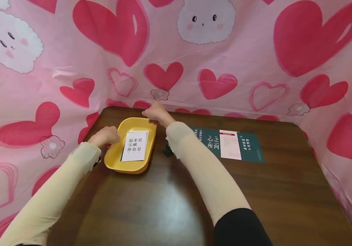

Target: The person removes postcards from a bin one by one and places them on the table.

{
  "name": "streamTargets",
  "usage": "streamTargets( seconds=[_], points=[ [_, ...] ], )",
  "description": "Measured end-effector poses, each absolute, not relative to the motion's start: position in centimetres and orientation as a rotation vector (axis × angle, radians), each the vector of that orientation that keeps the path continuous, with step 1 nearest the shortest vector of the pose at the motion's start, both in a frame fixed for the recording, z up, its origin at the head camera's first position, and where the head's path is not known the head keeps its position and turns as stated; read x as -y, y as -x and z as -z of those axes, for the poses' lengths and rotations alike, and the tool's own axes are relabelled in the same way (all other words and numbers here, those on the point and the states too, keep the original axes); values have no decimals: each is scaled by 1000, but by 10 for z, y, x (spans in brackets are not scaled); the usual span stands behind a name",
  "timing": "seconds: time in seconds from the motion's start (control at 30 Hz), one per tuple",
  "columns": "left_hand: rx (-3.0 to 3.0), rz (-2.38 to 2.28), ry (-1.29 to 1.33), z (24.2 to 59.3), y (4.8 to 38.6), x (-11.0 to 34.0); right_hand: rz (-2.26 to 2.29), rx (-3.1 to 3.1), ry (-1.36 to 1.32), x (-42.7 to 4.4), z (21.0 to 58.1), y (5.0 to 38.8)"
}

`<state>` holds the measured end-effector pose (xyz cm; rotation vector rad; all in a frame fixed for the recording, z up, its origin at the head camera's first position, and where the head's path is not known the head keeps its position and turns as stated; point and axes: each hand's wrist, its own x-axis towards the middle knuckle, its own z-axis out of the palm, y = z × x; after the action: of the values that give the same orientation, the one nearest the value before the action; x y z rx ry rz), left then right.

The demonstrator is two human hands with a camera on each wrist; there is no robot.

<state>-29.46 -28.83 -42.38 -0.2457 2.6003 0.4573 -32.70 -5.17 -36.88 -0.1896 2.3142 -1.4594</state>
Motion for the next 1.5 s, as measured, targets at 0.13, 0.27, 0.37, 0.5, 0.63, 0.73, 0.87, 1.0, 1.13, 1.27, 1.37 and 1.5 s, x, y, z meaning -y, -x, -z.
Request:
streamTargets(
  seconds=[0.13,0.27,0.37,0.5,0.63,0.73,0.87,1.0,1.13,1.27,1.37,1.5],
  points=[
    [-2599,-457,254,424,294,288,1471,-2171,108,65,377,323],
    [-2598,-446,248,426,297,288,1423,-1984,-41,78,382,319],
    [-2585,-445,245,427,299,287,1356,-1893,-114,88,387,317],
    [-2573,-439,259,428,301,286,1270,-1846,-102,101,394,313],
    [-2572,-426,255,427,301,287,1239,-1858,-93,111,400,308],
    [-2573,-429,242,427,300,287,1237,-1904,-120,113,405,305],
    [-2578,-450,250,429,298,289,1224,-1920,-146,111,409,305],
    [-2581,-471,256,427,297,289,1229,-1898,-136,107,411,307],
    [-2588,-471,240,424,296,287,1232,-1882,-112,105,412,307],
    [-2589,-467,243,424,296,287,1244,-1888,-130,106,415,305],
    [-2587,-467,255,425,297,288,1262,-1903,-150,106,417,302],
    [-2584,-462,245,426,298,289,1292,-1908,-174,106,419,300]
  ],
)
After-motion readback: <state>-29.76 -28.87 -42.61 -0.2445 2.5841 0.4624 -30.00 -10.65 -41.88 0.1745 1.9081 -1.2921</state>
